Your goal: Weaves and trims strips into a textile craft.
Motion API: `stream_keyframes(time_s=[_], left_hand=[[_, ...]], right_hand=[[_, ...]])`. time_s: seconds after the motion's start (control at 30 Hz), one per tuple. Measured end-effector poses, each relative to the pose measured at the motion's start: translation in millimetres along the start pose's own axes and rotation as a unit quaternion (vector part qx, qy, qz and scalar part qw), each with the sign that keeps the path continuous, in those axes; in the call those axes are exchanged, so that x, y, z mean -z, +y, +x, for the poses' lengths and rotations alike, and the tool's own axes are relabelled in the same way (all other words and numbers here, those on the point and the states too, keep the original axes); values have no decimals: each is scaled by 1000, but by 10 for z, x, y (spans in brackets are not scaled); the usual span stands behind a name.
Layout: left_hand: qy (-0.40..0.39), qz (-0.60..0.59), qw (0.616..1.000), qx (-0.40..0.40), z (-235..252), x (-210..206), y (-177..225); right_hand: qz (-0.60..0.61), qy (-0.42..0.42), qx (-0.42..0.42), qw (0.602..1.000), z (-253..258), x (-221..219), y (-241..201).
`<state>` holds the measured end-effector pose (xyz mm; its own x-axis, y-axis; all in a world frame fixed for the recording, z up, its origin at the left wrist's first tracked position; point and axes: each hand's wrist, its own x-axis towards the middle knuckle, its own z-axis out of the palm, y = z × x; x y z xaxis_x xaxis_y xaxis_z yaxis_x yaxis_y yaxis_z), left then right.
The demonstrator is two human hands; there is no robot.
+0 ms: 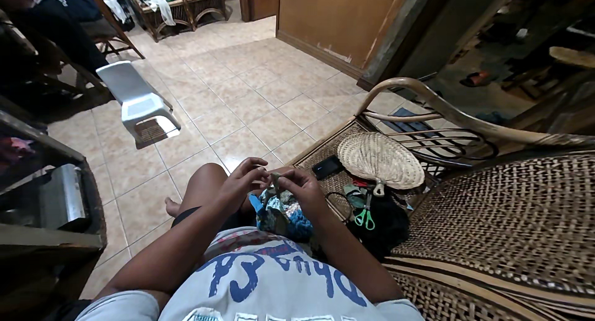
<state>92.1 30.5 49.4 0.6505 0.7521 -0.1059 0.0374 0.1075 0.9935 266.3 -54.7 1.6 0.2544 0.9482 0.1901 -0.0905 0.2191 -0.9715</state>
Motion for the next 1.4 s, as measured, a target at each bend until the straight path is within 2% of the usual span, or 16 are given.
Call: stream_keyframes(time_s=[0.1, 0.23, 0.63, 0.77, 0.93, 1.03, 1.17, 1.27, 1.4], left_hand=[[-28, 65, 997, -30, 9, -10, -81], [-3, 133, 986, -104, -8, -70, -154], [-35, 41, 998, 12, 10, -43, -110], [-48, 65, 997, 20, 6, -42, -78], [-69, 99, 993, 20, 0, -14, -46], [-15, 101, 995, -6, -33, -37, 22], [46, 100, 993, -51, -32, 22, 94], [51, 92, 993, -60, -15, 69, 62], [48, 70, 996, -23, -16, 42, 78]], right_hand=[[-3, 5, 15, 1000, -9, -9, 26], [-33, 10, 27, 999, -17, -13, 19], [-89, -4, 30, 996, 18, 1, -13], [-77, -5, 55, 995, 31, 3, 12], [-57, 7, 41, 998, 42, -19, 52], [-50, 34, 15, 998, 44, -62, 69], [-73, -4, 5, 997, -32, -58, 248], [-165, -19, 38, 985, -112, -129, 373], [-213, -9, 99, 972, -88, -180, 432]])
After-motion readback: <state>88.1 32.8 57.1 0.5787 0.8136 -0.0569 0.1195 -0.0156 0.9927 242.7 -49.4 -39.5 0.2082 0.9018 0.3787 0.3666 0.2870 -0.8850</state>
